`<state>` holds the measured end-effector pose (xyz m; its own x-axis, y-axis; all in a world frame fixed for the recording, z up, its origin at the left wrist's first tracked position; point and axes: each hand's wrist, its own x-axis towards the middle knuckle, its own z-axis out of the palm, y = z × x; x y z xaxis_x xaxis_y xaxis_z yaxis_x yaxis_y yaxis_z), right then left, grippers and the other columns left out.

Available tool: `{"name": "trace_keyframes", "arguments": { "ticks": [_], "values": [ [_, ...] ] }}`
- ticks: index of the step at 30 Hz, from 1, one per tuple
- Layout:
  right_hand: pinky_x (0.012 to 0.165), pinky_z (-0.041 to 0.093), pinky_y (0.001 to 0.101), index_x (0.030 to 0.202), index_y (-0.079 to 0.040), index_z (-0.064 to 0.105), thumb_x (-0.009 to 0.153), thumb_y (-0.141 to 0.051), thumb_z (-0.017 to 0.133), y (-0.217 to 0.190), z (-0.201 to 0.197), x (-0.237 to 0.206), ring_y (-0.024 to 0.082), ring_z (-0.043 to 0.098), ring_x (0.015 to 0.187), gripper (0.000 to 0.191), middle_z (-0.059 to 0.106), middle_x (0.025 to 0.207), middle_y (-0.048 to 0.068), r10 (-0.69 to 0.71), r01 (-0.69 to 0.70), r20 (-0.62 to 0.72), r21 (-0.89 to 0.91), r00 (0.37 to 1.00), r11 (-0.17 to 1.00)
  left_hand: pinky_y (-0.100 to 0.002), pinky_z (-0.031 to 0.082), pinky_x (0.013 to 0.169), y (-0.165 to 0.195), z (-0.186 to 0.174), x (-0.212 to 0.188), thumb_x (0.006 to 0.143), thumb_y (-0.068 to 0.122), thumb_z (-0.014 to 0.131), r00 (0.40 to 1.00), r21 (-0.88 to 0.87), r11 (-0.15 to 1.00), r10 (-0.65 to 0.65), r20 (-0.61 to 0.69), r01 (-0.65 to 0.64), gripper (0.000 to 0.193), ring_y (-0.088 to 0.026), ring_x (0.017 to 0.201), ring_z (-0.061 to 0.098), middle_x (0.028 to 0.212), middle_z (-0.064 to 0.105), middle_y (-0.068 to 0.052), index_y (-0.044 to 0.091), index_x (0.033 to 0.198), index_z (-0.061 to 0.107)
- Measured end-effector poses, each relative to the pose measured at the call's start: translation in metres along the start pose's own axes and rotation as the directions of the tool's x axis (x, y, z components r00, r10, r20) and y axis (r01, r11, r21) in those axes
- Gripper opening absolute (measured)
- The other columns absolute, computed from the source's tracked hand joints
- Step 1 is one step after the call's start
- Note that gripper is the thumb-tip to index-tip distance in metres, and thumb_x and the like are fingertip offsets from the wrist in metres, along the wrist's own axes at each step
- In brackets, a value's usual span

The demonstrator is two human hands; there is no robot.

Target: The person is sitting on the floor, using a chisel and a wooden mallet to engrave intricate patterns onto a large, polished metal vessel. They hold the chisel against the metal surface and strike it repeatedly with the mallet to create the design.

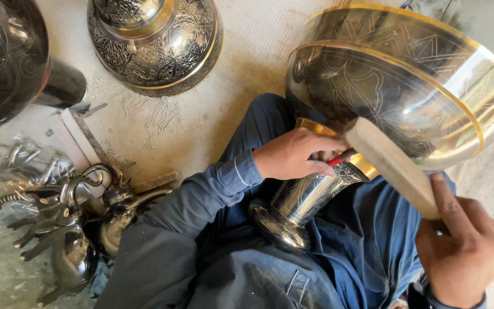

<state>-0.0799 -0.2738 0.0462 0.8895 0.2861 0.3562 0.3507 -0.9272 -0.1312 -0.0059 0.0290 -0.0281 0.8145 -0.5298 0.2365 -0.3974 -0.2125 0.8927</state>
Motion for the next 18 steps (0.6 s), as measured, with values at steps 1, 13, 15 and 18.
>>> {"name": "trace_keyframes", "arguments": {
  "ticks": [1, 13, 15, 18],
  "values": [
    [0.074, 0.055, 0.0345, 0.137, 0.001, 0.073, 0.082, 0.015, 0.076, -0.003, -0.001, 0.006, 0.025, 0.067, 0.082, 0.057, 0.07, 0.099, 0.018, 0.054, -0.05, -0.029, 0.116, 0.998, 0.992, -0.033, 0.058, 0.071, -0.001, 0.001, -0.003, 0.086, 0.016, 0.082, 0.999, -0.024, 0.999, -0.024, -0.029, 0.024, 0.054, -0.021, 0.074, 0.073, 0.087, 0.073, -0.012, 0.003, 0.134, 0.06],
    [0.067, 0.053, 0.0399, 0.133, -0.003, 0.072, 0.075, 0.012, 0.071, -0.045, -0.039, 0.099, 0.029, 0.065, 0.07, 0.06, 0.065, 0.088, 0.017, -0.206, 0.198, 0.057, 0.124, 0.977, 0.972, -0.028, 0.061, 0.078, -0.022, 0.028, -0.033, 0.099, 0.007, 0.072, 0.953, -0.555, 0.828, -0.23, -0.199, 0.084, 0.035, -0.013, 0.088, 0.073, 0.091, 0.068, -0.004, -0.001, 0.127, 0.054],
    [0.063, 0.053, 0.0405, 0.126, -0.008, 0.077, 0.074, 0.01, 0.073, -0.052, -0.042, 0.11, 0.028, 0.065, 0.065, 0.055, 0.067, 0.08, 0.013, -0.35, 0.358, 0.088, -0.1, 0.933, 0.928, -0.027, 0.061, 0.077, -0.022, 0.029, -0.033, 0.099, 0.007, 0.072, 0.955, -0.497, 0.866, -0.192, -0.225, 0.057, 0.035, -0.012, 0.087, 0.073, 0.089, 0.068, -0.004, -0.001, 0.129, 0.054],
    [0.07, 0.052, 0.0355, 0.14, -0.013, 0.075, 0.091, 0.006, 0.069, -0.061, -0.044, 0.118, 0.025, 0.065, 0.071, 0.052, 0.068, 0.091, 0.01, -0.242, 0.243, 0.095, 0.0, 0.966, 0.97, -0.027, 0.059, 0.073, -0.021, 0.03, -0.034, 0.098, 0.007, 0.073, 0.944, -0.565, 0.823, -0.23, -0.236, 0.059, 0.032, -0.012, 0.085, 0.073, 0.087, 0.065, -0.004, -0.001, 0.123, 0.054]
  ]
}}
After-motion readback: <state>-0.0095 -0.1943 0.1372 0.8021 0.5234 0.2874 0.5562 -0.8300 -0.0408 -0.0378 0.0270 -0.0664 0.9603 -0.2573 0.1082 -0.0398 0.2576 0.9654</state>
